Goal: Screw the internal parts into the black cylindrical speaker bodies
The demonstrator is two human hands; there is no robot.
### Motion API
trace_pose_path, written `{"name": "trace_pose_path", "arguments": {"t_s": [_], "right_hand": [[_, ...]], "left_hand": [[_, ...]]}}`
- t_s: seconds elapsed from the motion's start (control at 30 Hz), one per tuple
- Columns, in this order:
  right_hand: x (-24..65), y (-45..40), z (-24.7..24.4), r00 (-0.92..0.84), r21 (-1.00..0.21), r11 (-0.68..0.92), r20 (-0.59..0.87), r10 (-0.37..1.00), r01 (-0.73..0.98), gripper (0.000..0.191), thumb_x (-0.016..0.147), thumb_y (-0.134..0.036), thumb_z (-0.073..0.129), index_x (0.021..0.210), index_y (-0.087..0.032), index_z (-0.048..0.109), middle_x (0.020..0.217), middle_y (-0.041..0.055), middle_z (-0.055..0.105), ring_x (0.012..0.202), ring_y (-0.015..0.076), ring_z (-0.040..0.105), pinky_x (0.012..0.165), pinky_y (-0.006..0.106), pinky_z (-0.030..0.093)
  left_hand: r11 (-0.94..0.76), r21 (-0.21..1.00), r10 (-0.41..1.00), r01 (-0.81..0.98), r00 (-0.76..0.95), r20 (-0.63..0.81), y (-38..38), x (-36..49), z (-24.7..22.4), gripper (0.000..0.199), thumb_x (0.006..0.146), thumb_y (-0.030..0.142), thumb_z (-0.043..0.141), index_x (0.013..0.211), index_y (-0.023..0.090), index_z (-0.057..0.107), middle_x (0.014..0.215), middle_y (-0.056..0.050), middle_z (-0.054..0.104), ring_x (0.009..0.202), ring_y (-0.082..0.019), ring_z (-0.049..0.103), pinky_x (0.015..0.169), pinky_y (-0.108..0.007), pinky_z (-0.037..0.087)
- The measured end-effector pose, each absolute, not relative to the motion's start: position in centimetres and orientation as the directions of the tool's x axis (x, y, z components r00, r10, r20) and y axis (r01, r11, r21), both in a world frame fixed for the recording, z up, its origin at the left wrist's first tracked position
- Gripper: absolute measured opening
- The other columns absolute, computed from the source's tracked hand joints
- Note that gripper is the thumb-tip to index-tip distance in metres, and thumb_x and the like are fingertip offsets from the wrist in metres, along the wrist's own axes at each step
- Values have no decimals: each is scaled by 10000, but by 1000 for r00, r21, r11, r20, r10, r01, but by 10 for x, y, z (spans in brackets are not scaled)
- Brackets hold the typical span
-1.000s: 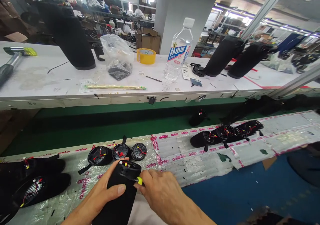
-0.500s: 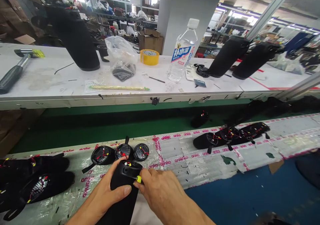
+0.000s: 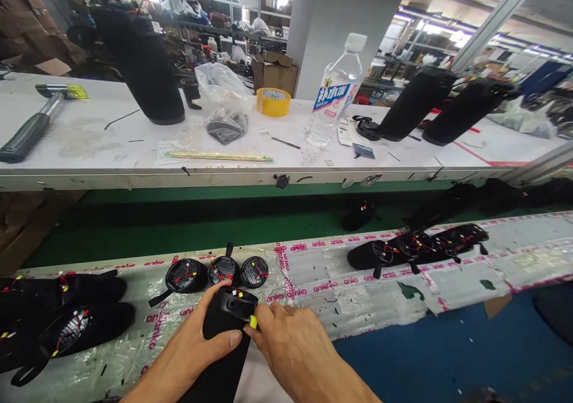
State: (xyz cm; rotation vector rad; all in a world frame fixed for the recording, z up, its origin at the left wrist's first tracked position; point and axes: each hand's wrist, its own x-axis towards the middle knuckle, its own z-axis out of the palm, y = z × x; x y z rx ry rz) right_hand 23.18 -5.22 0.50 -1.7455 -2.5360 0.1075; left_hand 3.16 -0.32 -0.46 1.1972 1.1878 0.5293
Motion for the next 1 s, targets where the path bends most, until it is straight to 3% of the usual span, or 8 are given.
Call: {"name": "trace_pose_path", "arguments": {"t_s": [0.23, 0.53, 0.67, 0.77, 0.83, 0.93, 1.0], "right_hand": [[224, -54, 10, -331, 78, 341, -121, 936, 937, 245, 969, -302, 698, 944, -248, 460, 718, -28, 657, 512, 211, 668, 436, 360, 187], [221, -52, 14, -354, 144, 378, -169, 920, 914, 184, 989, -280, 663, 959, -235, 488, 707, -7, 663, 477, 213, 638, 420, 384, 150], [227, -48, 16, -398, 22, 402, -96, 912, 915, 193, 978, -230, 673, 944, -246, 484, 764, -27, 659, 551, 210, 662, 436, 374, 214], [231, -46, 14, -362, -128, 354, -48, 931, 926, 196, 965, -221, 693, 972, -237, 498, 785, -43, 672, 633, 208, 698, 482, 346, 304], [233, -45, 12, -382, -184, 371, -24, 924, 910, 191, 965, -225, 697, 988, -235, 508, 811, -44, 680, 670, 205, 704, 504, 333, 326], [235, -46, 8, -408, -254, 409, 59, 911, 877, 127, 1017, -276, 629, 981, -234, 515, 806, -42, 674, 671, 190, 688, 529, 322, 343], [235, -47, 8, -406, -356, 443, 178, 897, 823, 160, 1095, -330, 465, 975, -234, 510, 793, -42, 665, 651, 165, 666, 561, 312, 375]], "left_hand": [[345, 857, 858, 384, 242, -454, -9, 40, 14, 792, 689, 407, 701, 1428, 239, 471, 1282, -114, 696, 1251, -408, 571, 1048, -517, 395], [289, 827, 886, 483, 192, -422, -13, 43, 8, 780, 694, 401, 670, 1428, 230, 471, 1307, -127, 683, 1230, -392, 608, 1059, -526, 420], [293, 866, 880, 406, 240, -410, -7, 30, -1, 795, 751, 497, 685, 1467, 254, 442, 1387, -131, 647, 1353, -417, 526, 1128, -555, 364], [404, 907, 844, 119, 335, -419, 2, 17, -15, 982, 767, 605, 702, 1578, 261, 267, 1457, -139, 599, 1452, -406, 428, 1200, -544, 285], [560, 821, 758, -115, 472, -450, 6, 12, -25, 1097, 730, 611, 746, 1606, 260, 188, 1474, -137, 590, 1437, -389, 455, 1184, -508, 331], [699, 666, 637, -260, 650, -414, 7, 11, -34, 1087, 677, 540, 809, 1578, 252, 275, 1413, -130, 644, 1330, -391, 561, 1058, -473, 460], [709, 648, 621, -280, 683, -384, 6, 12, -35, 937, 703, 511, 793, 1514, 247, 404, 1333, -115, 694, 1242, -377, 624, 995, -451, 494]]}}
